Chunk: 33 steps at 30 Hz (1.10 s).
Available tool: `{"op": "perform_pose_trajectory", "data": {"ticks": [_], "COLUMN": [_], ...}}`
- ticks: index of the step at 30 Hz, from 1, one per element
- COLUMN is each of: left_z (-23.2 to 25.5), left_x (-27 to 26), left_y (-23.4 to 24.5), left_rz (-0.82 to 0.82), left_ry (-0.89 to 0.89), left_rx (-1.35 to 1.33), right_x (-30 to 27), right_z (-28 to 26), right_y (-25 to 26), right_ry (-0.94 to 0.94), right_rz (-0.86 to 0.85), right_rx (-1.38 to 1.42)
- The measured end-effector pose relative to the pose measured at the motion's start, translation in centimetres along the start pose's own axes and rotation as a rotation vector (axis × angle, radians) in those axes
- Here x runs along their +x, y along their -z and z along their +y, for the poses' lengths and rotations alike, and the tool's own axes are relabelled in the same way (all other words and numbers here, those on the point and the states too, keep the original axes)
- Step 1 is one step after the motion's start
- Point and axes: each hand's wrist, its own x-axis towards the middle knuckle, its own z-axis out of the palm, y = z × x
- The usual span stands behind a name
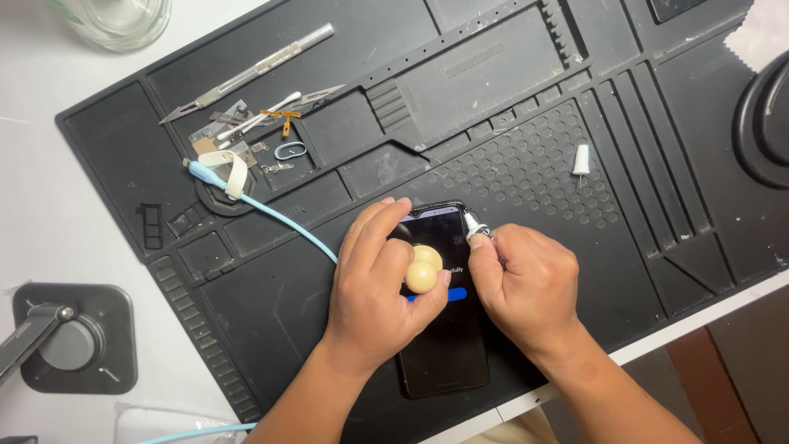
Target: Repairing a smartphone by applying adhesive to the screen and cleaning the device.
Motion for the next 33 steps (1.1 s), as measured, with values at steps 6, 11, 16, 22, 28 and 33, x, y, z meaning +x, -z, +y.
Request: {"op": "perform_pose_trajectory", "data": {"ticks": [6, 11, 16, 22, 28, 33], "left_z": [0.01, -0.05, -0.10, -0.05, -0.05, -0.07], "left_x": [-0.02, -0.06, -0.06, -0.10, -0.03, -0.11], "left_y": [0.01, -0.07, 0.02, 0.06, 0.04, 0.05], "left_rz": [-0.009, -0.001, 0.006, 0.004, 0.007, 0.008], "left_ry": [0.003, -0.004, -0.011, -0.016, -0.021, -0.023], "left_rx": [0.002, -0.008, -0.003, -0.006, -0.006, -0.010], "right_x": [-0.31, -0.44, -0.68, -0.59, -0.62, -0.67], "right_z": [0.03, -0.23, -0.36, -0.40, -0.38, -0.42], "right_y": [-0.10, -0.09, -0.29, -0.36, -0.26, -0.25], "right_ry": [0.023, 0.011, 0.009, 0.011, 0.006, -0.015], "right_rz": [0.012, 0.017, 0.029, 0.033, 0.039, 0.034], "right_rx": [-0.005, -0.010, -0.016, -0.030, -0.024, -0.025]}}
